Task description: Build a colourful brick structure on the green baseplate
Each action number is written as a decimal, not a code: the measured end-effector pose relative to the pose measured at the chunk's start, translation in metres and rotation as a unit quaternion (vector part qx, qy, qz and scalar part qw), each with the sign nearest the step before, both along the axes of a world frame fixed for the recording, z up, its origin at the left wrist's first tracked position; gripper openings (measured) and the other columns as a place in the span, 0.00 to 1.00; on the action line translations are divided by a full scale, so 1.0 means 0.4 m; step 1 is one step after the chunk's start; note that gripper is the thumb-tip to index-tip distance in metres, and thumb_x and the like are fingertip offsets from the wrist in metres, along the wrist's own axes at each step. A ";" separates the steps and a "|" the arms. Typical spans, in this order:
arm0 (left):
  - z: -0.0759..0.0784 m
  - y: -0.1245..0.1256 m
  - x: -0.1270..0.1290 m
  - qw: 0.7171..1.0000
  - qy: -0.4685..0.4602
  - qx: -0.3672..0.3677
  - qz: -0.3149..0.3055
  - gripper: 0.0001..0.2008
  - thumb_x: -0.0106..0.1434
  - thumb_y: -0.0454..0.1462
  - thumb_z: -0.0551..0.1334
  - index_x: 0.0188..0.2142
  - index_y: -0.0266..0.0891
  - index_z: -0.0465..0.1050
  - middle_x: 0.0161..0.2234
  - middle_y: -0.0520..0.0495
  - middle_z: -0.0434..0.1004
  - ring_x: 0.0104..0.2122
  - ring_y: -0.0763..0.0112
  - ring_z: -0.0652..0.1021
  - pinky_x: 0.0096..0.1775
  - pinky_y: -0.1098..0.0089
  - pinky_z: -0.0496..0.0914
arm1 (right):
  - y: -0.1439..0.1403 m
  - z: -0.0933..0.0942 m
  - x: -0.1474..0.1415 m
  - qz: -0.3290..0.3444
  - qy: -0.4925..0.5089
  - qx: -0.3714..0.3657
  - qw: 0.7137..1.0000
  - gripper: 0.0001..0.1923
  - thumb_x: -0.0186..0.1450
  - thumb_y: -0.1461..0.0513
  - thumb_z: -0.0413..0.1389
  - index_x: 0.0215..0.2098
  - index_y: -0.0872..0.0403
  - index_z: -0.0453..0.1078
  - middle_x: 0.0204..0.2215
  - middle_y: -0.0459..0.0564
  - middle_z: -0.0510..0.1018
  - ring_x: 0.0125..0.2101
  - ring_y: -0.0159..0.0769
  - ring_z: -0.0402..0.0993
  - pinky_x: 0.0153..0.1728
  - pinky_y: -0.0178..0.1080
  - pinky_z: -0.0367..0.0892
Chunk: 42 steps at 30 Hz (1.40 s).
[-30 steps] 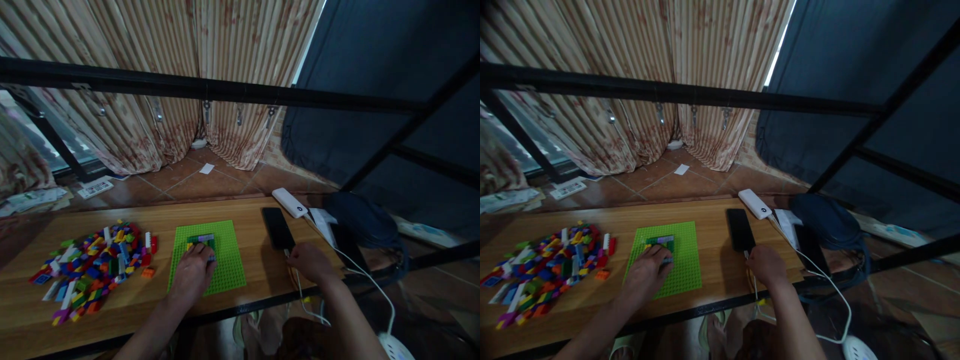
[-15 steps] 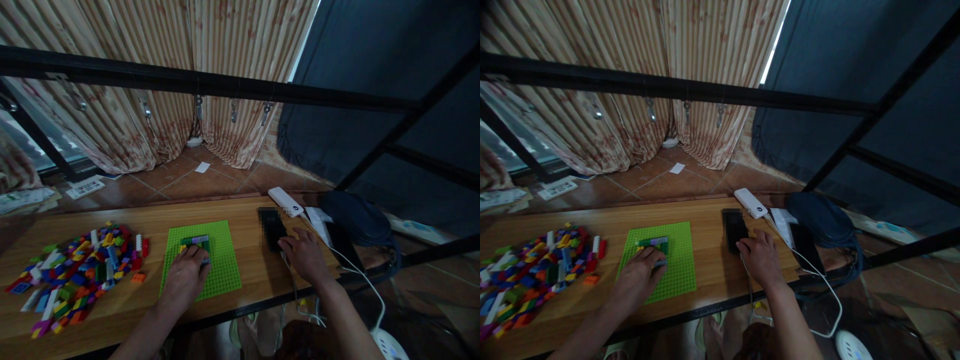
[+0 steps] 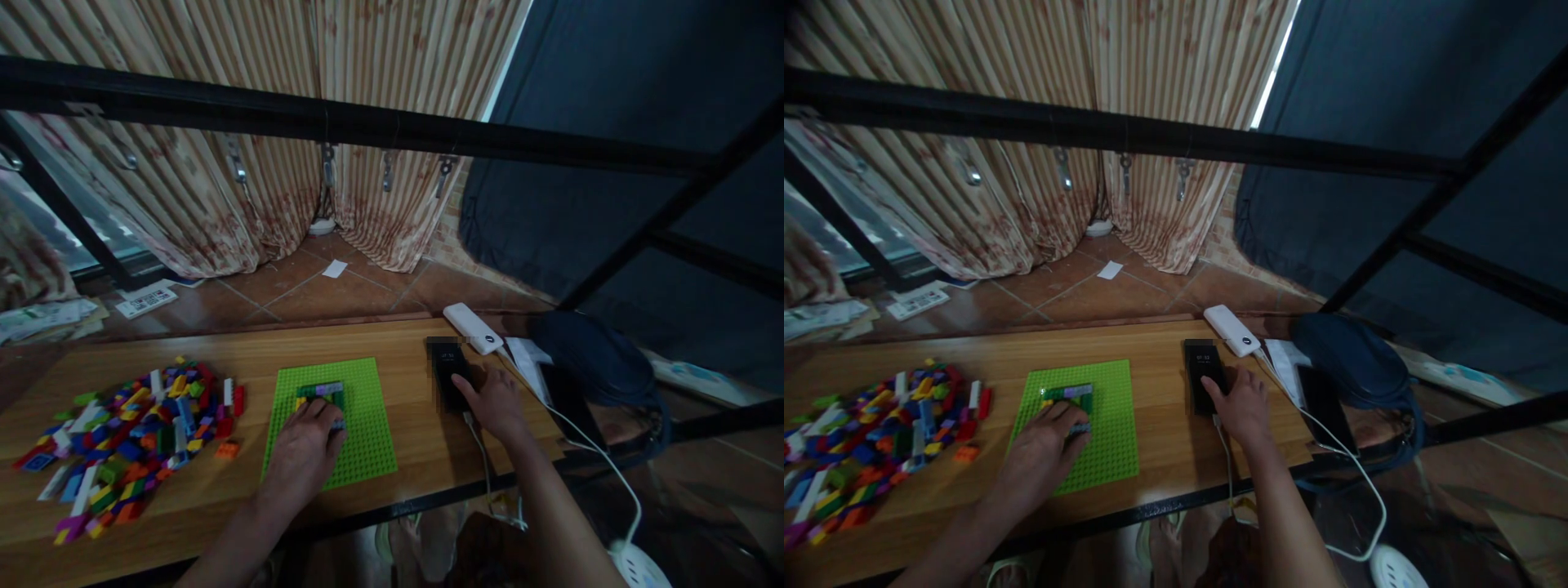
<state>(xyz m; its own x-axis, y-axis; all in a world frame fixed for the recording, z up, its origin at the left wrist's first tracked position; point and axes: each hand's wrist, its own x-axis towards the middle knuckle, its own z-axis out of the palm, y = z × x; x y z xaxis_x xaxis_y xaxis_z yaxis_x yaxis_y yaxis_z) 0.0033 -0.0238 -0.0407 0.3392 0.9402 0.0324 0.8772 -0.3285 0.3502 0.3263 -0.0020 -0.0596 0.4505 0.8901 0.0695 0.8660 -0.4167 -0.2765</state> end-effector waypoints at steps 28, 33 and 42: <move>-0.002 -0.001 0.002 1.000 0.001 -0.007 0.007 0.03 0.62 0.33 0.59 0.36 0.41 0.70 0.39 0.47 0.73 0.41 0.63 0.73 0.46 0.63 0.65 | 0.056 -0.017 -0.089 -0.115 0.028 -0.041 0.992 0.51 0.49 0.37 0.57 0.57 0.63 0.59 0.57 0.71 0.62 0.57 0.63 0.58 0.51 0.56 0.57; 0.002 -0.002 0.002 1.000 0.002 -0.003 0.007 0.03 0.62 0.33 0.58 0.35 0.41 0.70 0.38 0.47 0.73 0.41 0.62 0.73 0.45 0.63 0.65 | 0.059 -0.017 -0.090 -0.119 0.030 -0.041 0.992 0.49 0.50 0.39 0.57 0.58 0.63 0.59 0.57 0.72 0.63 0.57 0.63 0.58 0.51 0.55 0.57; -0.002 -0.004 0.000 1.000 -0.002 0.002 0.008 0.03 0.62 0.33 0.59 0.35 0.41 0.70 0.38 0.47 0.73 0.42 0.62 0.73 0.46 0.63 0.66 | 0.059 -0.014 -0.094 -0.111 0.034 -0.060 0.991 0.51 0.50 0.38 0.56 0.60 0.64 0.57 0.59 0.71 0.61 0.59 0.62 0.55 0.53 0.54 0.55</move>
